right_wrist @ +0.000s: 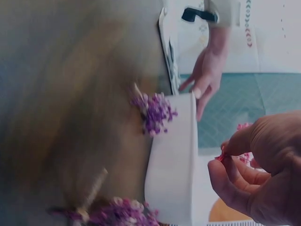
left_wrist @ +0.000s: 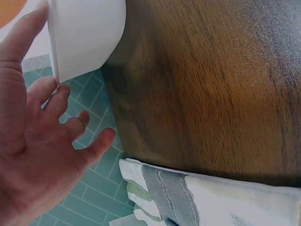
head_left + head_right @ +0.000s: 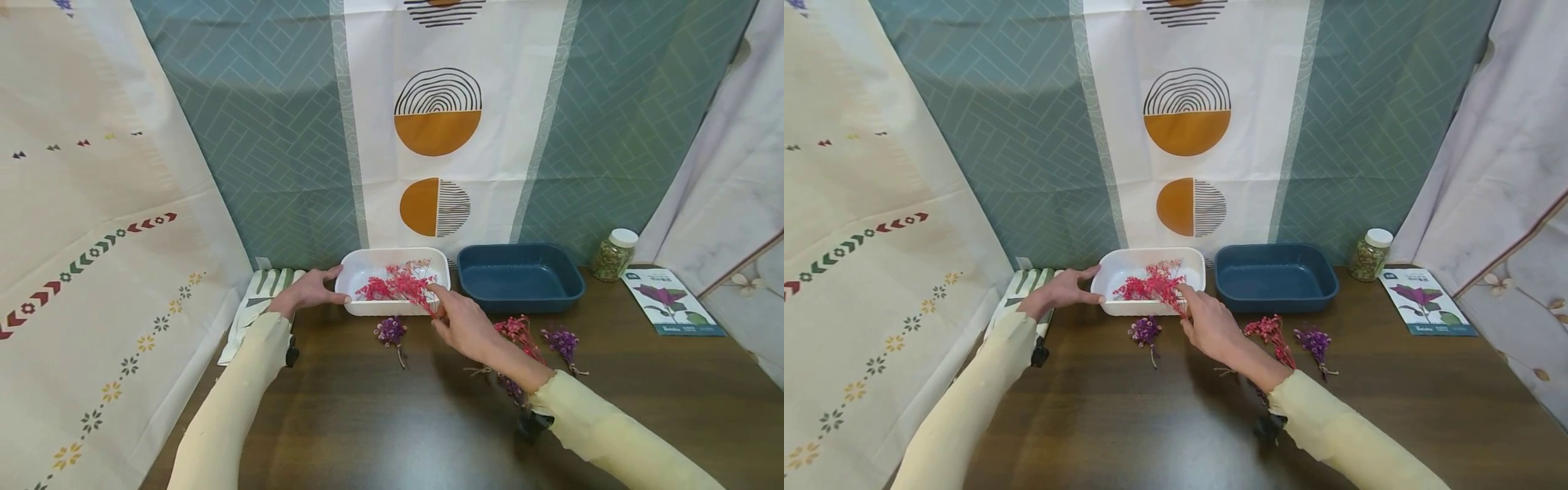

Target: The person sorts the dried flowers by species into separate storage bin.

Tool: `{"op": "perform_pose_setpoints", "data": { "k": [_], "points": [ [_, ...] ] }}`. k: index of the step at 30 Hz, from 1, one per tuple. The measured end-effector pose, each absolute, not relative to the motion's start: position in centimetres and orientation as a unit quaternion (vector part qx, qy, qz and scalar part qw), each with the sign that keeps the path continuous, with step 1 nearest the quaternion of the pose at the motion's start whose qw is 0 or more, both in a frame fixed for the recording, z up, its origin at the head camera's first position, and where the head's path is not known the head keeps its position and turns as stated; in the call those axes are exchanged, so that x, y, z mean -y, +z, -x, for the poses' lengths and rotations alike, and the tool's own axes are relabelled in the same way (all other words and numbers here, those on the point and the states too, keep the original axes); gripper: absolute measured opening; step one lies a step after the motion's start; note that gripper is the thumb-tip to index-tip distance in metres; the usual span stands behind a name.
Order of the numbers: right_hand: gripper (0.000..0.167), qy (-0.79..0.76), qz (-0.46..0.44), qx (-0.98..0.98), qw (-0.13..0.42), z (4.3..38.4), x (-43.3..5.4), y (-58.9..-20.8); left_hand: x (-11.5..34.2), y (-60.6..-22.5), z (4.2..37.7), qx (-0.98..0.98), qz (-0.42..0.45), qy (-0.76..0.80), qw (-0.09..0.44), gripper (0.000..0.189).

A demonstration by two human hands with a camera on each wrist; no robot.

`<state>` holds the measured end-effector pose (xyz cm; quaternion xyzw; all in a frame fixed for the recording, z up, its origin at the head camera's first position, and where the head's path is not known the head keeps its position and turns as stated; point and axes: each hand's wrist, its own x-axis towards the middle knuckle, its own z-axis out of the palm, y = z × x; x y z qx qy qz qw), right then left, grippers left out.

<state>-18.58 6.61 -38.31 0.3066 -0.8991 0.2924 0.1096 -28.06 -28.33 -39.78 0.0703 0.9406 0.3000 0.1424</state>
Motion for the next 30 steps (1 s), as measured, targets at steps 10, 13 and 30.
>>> {"op": "perform_pose_setpoints", "data": {
  "k": [10,13,30],
  "points": [
    [0.058,0.254,-0.317,0.908,0.099,22.1,-6.3,-37.9,28.2,-39.7,27.9,-0.941,-0.063,0.3,0.142,0.099],
    [0.058,0.247,-0.322,0.909,0.093,23.0,-6.0,-37.8,28.2,-39.7,27.9,-0.941,-0.06,0.301,0.143,0.1],
    [0.064,0.201,-0.329,0.923,0.016,28.4,-4.0,-38.0,28.4,-39.9,28.2,-0.939,-0.063,0.308,0.143,0.101]
  ]
}}
